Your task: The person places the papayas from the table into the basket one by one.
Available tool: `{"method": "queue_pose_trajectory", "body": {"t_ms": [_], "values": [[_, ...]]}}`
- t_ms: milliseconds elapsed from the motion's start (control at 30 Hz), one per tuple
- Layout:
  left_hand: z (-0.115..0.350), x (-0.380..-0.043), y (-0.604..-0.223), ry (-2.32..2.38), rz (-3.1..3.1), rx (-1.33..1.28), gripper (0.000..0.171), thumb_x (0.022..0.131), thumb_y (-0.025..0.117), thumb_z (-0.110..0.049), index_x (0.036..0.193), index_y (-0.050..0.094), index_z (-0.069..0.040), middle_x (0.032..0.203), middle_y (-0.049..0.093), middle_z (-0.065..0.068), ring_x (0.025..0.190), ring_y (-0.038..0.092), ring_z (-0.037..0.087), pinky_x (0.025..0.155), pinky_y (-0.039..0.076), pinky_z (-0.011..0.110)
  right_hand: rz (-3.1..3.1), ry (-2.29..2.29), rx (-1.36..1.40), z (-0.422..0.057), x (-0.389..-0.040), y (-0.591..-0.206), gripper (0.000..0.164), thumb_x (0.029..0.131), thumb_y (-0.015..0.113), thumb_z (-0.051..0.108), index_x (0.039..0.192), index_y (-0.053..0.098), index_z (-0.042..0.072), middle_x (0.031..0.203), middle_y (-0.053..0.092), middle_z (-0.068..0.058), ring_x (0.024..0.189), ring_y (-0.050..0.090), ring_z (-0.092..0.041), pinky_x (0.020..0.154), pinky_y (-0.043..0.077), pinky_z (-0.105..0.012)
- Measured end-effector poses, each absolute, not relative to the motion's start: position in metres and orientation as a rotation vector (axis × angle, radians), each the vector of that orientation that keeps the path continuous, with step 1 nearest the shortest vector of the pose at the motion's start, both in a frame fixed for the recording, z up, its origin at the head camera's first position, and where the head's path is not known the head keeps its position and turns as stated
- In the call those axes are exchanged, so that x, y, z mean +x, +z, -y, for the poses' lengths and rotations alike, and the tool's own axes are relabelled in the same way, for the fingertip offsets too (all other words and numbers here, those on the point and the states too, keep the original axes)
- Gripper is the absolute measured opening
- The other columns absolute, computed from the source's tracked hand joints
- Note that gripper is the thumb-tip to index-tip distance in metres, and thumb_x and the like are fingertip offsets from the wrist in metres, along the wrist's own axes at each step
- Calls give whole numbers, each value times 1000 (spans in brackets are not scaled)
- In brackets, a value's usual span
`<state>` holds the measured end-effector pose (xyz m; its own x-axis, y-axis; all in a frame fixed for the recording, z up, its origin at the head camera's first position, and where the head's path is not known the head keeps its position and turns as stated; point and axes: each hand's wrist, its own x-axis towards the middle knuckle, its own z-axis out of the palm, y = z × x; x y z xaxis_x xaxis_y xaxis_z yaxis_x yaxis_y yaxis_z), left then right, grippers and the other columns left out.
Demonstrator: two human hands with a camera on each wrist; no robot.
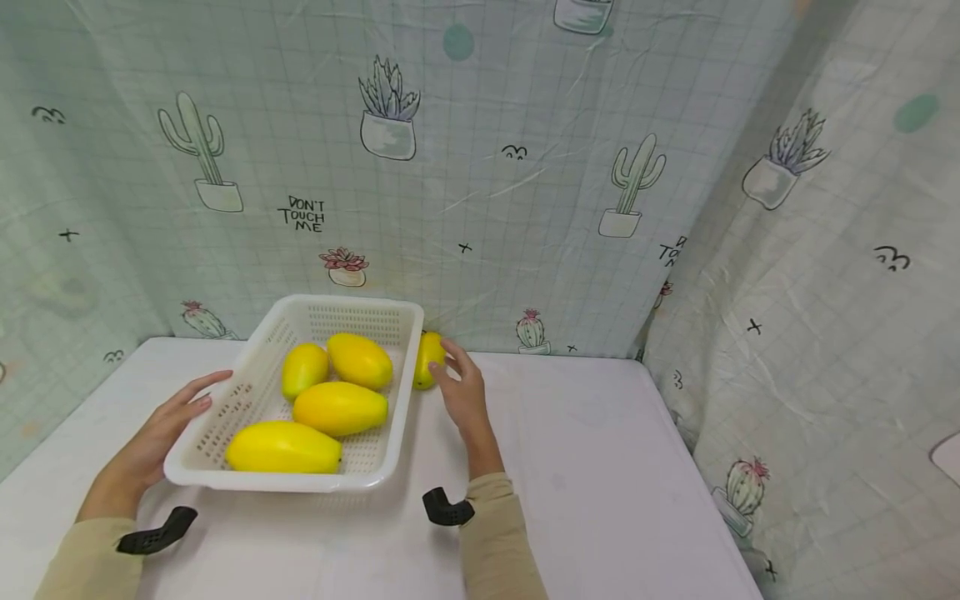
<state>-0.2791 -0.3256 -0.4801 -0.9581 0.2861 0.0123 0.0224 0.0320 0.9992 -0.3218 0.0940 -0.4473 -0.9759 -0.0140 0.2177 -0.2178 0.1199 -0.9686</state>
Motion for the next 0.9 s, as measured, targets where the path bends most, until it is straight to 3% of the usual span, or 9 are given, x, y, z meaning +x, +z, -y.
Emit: {"method": "queue_pose_trajectory", "body": {"t_ms": [200, 600, 900], "values": [[327, -279, -479, 2024, -2125, 318, 48, 100, 32, -26, 146, 18, -26, 137, 38, -12, 106, 58, 3, 80, 54, 31, 2246, 1962, 232, -92, -324, -449, 43, 90, 57, 18, 132, 48, 15, 138, 45, 1, 126, 44, -25, 103, 39, -43], [325, -281, -480, 2020, -2128, 316, 48, 100, 32, -26, 146, 19, -26, 136, 38, -12, 106, 59, 3, 80, 54, 33, 2278, 1908, 140, -93, -329, -459, 45, 88, 60, 31, 130, 49, 20, 138, 46, -1, 126, 44, -30, 102, 40, -42], [327, -281, -484, 2031, -2144, 338, 48, 100, 33, -25, 146, 20, -25, 137, 38, -12, 106, 58, 2, 80, 54, 33, 2317, 1904, 48, -94, -338, -463, 43, 88, 60, 27, 130, 49, 26, 137, 46, 4, 126, 45, -22, 100, 42, -40]]}}
